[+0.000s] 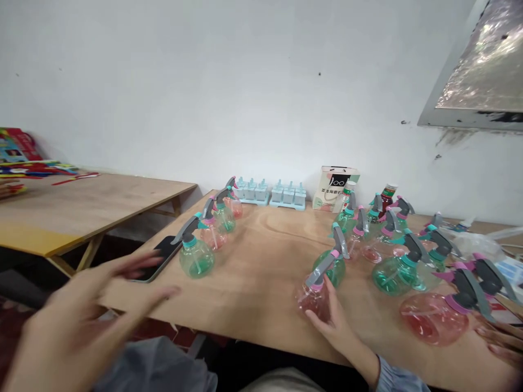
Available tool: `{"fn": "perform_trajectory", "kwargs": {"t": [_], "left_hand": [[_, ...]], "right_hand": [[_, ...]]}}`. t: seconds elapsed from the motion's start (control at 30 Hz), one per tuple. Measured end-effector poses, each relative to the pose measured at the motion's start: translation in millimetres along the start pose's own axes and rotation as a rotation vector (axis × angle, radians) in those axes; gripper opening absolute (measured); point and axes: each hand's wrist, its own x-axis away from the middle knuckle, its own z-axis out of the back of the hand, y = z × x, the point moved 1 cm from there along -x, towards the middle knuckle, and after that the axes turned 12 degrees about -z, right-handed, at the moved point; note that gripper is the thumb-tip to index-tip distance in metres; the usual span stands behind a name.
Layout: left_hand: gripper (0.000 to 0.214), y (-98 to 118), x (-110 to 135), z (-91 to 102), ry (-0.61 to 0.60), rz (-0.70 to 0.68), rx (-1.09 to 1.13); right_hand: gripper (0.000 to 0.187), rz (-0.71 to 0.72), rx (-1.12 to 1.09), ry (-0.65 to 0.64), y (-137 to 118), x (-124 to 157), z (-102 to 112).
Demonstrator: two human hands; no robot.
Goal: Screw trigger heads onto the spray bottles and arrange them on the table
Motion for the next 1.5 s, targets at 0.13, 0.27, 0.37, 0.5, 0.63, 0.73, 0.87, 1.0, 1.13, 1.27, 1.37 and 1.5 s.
{"fn": "perform_trajectory", "kwargs": {"t": [0.13,0.27,0.37,0.5,0.63,0.73,0.87,1.0,1.13,1.27,1.37,1.5], "left_hand": [[0.083,98.9,-9.1,-93.6,-0.488,-0.434,0.433],[0.082,124.4,-25.8,-190.1,-0.790,-0.541,0.717],[0.068,112.9,-25.8,-221.0,-0.789,-0.491,0.849],[0.052,100.1,-33.5,-239.8,-0.649,-0.375,0.784],[0.047,98.9,-51.0,-260.0,-0.484,-0.310,0.746],[0.020,101.3,-56.9,-269.0,-0.329,-0.270,0.605],[0.018,105.5,-55.0,-266.4,-0.335,-0.315,0.468],[0.022,106.0,-53.6,-258.8,-0.327,-0.330,0.407],[0.010,104.5,-53.2,-258.7,-0.325,-0.324,0.377],[0.021,101.3,-52.1,-260.8,-0.298,-0.366,0.395],[0.012,97.0,-53.9,-259.6,-0.253,-0.342,0.338],[0.022,95.3,-56.3,-254.9,-0.287,-0.336,0.362]], "right_hand": [[0.081,-0.092,-0.103,-0.250,-24.9,-21.3,-0.6],[0.074,-0.039,-0.107,-0.410,-49.9,-45.2,-3.3],[0.067,0.052,-0.026,-0.302,-49.8,-56.1,-5.3],[0.044,0.290,0.064,0.011,-28.7,-63.2,11.2],[0.027,0.338,0.071,0.285,-3.6,-72.7,44.2],[0.020,0.295,0.004,0.443,12.1,-78.6,57.6],[0.026,0.206,-0.112,0.594,29.8,-81.3,54.6],[0.042,0.121,-0.122,0.568,40.0,-81.7,47.4],[0.045,0.089,-0.078,0.484,42.3,-81.5,45.1],[0.046,0.075,-0.106,0.474,41.6,-82.2,43.4],[0.045,0.000,-0.163,0.457,41.8,-83.2,41.4],[0.046,-0.063,-0.190,0.428,43.1,-84.0,39.6]]}}
